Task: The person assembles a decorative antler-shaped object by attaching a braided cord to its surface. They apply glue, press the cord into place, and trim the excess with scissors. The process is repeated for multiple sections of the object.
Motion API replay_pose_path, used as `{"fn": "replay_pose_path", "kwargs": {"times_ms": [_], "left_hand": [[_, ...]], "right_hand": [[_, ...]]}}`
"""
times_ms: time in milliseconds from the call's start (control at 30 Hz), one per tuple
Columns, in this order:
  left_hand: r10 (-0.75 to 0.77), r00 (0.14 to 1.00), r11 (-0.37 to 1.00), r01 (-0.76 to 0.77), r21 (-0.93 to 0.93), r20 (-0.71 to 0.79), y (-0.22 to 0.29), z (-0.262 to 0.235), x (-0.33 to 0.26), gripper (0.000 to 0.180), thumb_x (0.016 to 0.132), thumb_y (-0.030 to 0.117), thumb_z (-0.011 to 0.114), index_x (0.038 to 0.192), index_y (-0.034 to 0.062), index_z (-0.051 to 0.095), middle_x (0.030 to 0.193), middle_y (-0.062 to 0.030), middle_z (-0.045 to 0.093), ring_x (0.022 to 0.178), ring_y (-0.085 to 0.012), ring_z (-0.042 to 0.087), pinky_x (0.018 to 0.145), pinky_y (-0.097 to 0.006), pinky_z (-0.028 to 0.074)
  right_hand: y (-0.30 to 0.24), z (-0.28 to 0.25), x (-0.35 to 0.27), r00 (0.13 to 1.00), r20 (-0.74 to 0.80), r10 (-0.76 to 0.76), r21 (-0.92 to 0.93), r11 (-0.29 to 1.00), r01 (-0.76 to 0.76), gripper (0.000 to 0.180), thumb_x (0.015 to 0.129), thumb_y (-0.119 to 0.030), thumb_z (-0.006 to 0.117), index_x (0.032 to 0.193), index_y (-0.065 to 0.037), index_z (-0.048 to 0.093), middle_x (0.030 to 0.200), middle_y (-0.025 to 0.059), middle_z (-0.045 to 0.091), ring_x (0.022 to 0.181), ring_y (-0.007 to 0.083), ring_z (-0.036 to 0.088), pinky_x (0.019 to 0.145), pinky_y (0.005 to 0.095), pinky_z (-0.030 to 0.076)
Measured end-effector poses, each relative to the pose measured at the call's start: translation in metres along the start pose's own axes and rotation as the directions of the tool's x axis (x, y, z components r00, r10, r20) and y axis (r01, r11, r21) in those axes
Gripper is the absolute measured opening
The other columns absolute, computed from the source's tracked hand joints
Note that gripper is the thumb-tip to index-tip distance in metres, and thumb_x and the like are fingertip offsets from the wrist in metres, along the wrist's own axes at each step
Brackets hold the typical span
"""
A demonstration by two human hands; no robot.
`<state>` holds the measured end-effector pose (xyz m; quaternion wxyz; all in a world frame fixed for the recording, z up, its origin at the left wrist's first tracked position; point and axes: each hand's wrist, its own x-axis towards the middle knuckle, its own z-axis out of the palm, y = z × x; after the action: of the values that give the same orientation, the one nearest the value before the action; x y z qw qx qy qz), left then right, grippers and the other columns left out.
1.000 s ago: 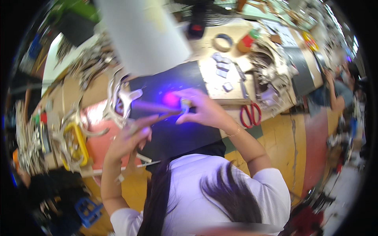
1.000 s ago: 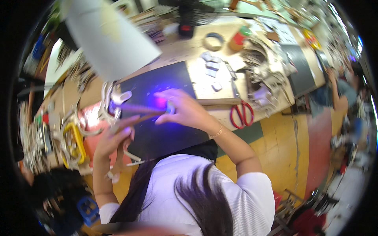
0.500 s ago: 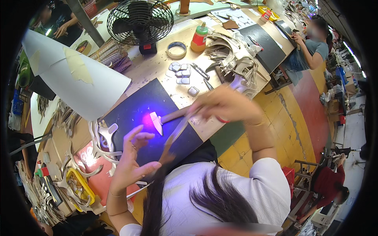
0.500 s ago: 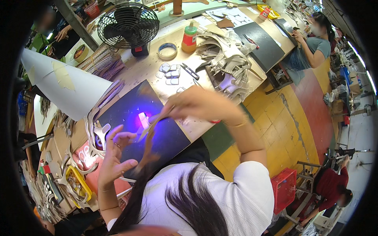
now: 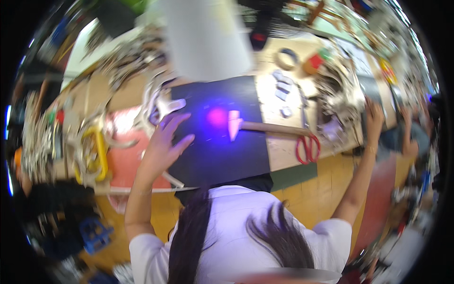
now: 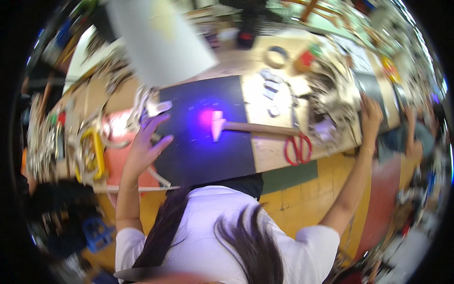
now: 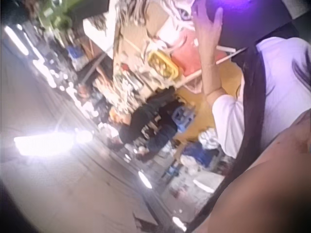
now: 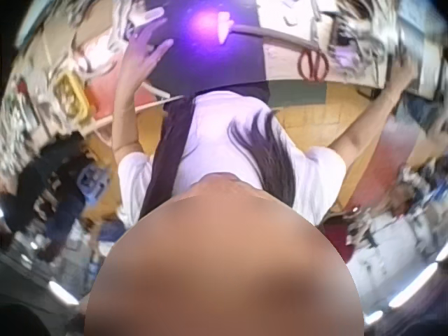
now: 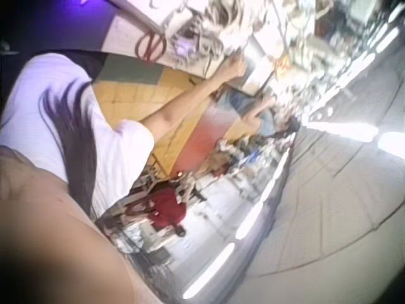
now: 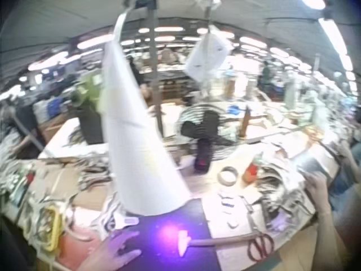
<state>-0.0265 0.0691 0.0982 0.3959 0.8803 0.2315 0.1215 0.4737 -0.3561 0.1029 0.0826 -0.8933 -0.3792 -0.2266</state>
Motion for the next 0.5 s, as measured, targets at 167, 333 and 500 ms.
{"fn": "replay_pose_path", "kwargs": {"times_ms": [167, 333, 500], "left_hand": [[-0.009, 0.962, 0.942, 0.099, 0.320, -0.273, -0.075, -0.028, -0.019, 0.043, 0.085, 0.017, 0.073, 0.125, 0.0058, 0.061, 0.116, -0.0140, 0.059, 0.109, -0.0337, 0.058, 0.091, -0.040, 0.048], [-0.128, 0.916, 0.917, 0.255, 0.306, -0.380, -0.138, -0.044, -0.014, 0.035, 0.088, 0.016, 0.070, 0.119, 0.0023, 0.064, 0.119, -0.0173, 0.061, 0.112, -0.0336, 0.059, 0.095, -0.039, 0.047], [-0.156, 0.885, 0.942, 0.267, 0.203, -0.439, -0.168, -0.036, 0.031, 0.047, 0.085, 0.027, 0.073, 0.123, 0.0004, 0.065, 0.108, -0.0212, 0.067, 0.101, -0.0327, 0.065, 0.089, -0.038, 0.050]], "right_hand": [[0.022, 0.013, -0.035, 0.936, 0.343, 0.072, 0.069, 0.992, -0.102, 0.070, 0.080, -0.004, 0.072, 0.145, -0.016, 0.049, 0.141, 0.0124, 0.053, 0.131, 0.0314, 0.048, 0.109, 0.0406, 0.038], [0.010, -0.039, -0.012, 0.903, 0.422, 0.073, -0.045, 0.997, -0.060, 0.084, 0.075, 0.005, 0.071, 0.150, -0.017, 0.041, 0.150, 0.0124, 0.044, 0.136, 0.0321, 0.043, 0.113, 0.0419, 0.035], [-0.088, -0.056, 0.009, 0.969, 0.201, -0.145, 0.127, 0.985, 0.121, 0.064, 0.084, 0.002, 0.067, 0.144, -0.011, 0.049, 0.145, 0.0137, 0.049, 0.132, 0.0329, 0.048, 0.110, 0.0418, 0.037]]}}
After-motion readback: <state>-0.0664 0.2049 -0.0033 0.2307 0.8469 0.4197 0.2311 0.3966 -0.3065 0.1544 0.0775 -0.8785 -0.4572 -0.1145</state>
